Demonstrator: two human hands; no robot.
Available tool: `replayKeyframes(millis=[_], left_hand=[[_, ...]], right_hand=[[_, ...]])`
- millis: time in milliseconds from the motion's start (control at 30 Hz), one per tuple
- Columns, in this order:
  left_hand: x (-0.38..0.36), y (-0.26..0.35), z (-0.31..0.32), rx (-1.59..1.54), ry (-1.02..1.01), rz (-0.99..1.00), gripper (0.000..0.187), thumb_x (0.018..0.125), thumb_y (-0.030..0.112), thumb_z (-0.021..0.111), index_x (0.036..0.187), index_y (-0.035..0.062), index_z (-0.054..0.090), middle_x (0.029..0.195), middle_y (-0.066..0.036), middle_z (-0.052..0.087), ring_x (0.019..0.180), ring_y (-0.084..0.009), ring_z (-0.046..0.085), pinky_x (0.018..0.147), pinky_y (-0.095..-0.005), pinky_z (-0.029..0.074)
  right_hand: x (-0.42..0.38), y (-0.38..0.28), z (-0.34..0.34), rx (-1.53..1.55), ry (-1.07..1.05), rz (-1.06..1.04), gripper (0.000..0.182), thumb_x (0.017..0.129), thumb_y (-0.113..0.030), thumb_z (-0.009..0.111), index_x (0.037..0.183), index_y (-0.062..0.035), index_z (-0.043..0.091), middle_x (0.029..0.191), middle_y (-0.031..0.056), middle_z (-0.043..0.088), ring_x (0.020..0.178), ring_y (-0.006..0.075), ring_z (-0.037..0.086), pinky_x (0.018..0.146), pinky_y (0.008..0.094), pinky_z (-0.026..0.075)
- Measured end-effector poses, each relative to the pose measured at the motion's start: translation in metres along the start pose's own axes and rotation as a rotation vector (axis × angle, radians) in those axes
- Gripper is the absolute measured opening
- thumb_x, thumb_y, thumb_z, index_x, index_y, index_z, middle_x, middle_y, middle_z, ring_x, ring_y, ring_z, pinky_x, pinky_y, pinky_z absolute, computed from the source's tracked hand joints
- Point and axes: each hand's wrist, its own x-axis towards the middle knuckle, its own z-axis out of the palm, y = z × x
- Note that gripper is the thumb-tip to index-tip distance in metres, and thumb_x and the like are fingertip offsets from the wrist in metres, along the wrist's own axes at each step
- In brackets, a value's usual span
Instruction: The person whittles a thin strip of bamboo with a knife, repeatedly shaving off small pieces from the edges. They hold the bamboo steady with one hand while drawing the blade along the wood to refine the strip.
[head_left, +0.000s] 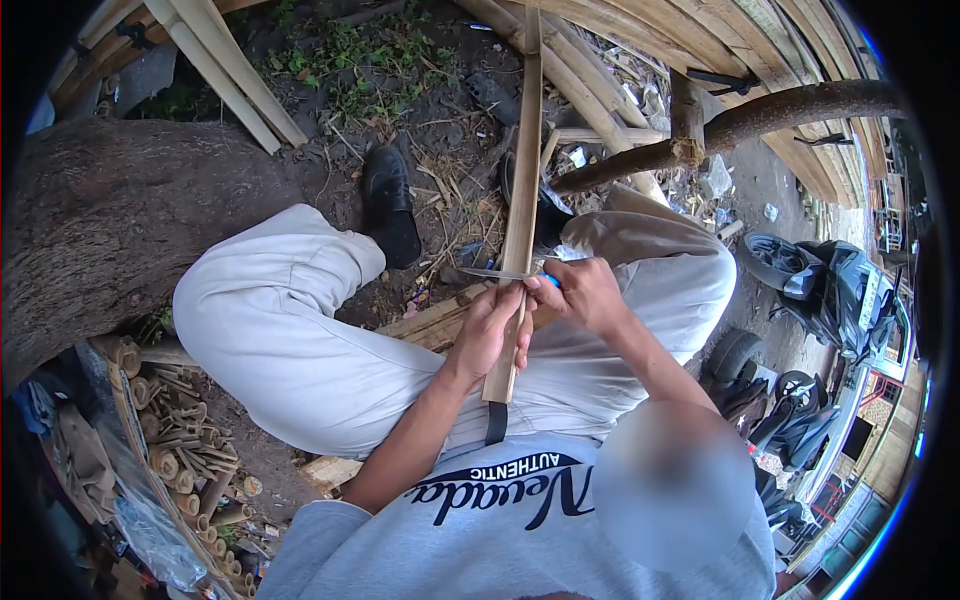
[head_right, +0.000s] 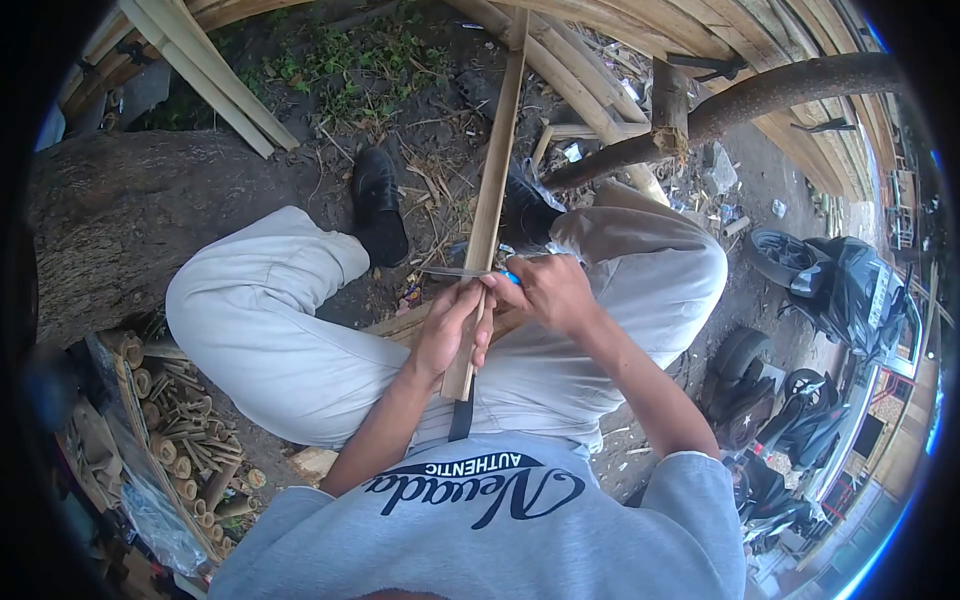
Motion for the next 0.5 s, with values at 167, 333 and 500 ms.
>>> replayKeyframes(millis=[167,333,500], left_hand=[[0.001,0.008,-0.008,0.067,0.028,0.05,0.037,0.108,0.038,0.04,0.106,0.0031,0.052,0.066,-0.005,0.056,0.041,-0.0138,0.053,0.038,-0.0261,0.045],[-0.007,0.008,0.005,0.062,0.075,0.021,0.038,0.107,0.039,0.041,0.104,0.0024,0.052,0.066,-0.006,0.056,0.041,-0.0137,0.053,0.039,-0.0269,0.048],[-0.003,0.005,-0.003,0.078,0.042,-0.009,0.04,0.108,0.039,0.04,0.099,0.0017,0.051,0.061,-0.006,0.054,0.041,-0.0154,0.054,0.039,-0.0275,0.048]], right_hand=[[0.008,-0.011,0.007,-0.1,0.125,-0.017,0.047,0.098,-0.043,0.059,0.066,-0.0084,0.054,0.055,0.0122,0.056,0.049,0.0348,0.058,0.045,0.0448,0.045],[0.004,0.001,0.007,-0.17,0.123,-0.056,0.051,0.098,-0.05,0.056,0.067,-0.0094,0.058,0.05,0.0124,0.057,0.046,0.0325,0.06,0.042,0.0428,0.044],[0.027,0.024,0.008,-0.105,0.094,0.22,0.055,0.102,-0.052,0.045,0.074,-0.0071,0.058,0.055,0.0169,0.058,0.052,0.0412,0.059,0.047,0.0498,0.046]])
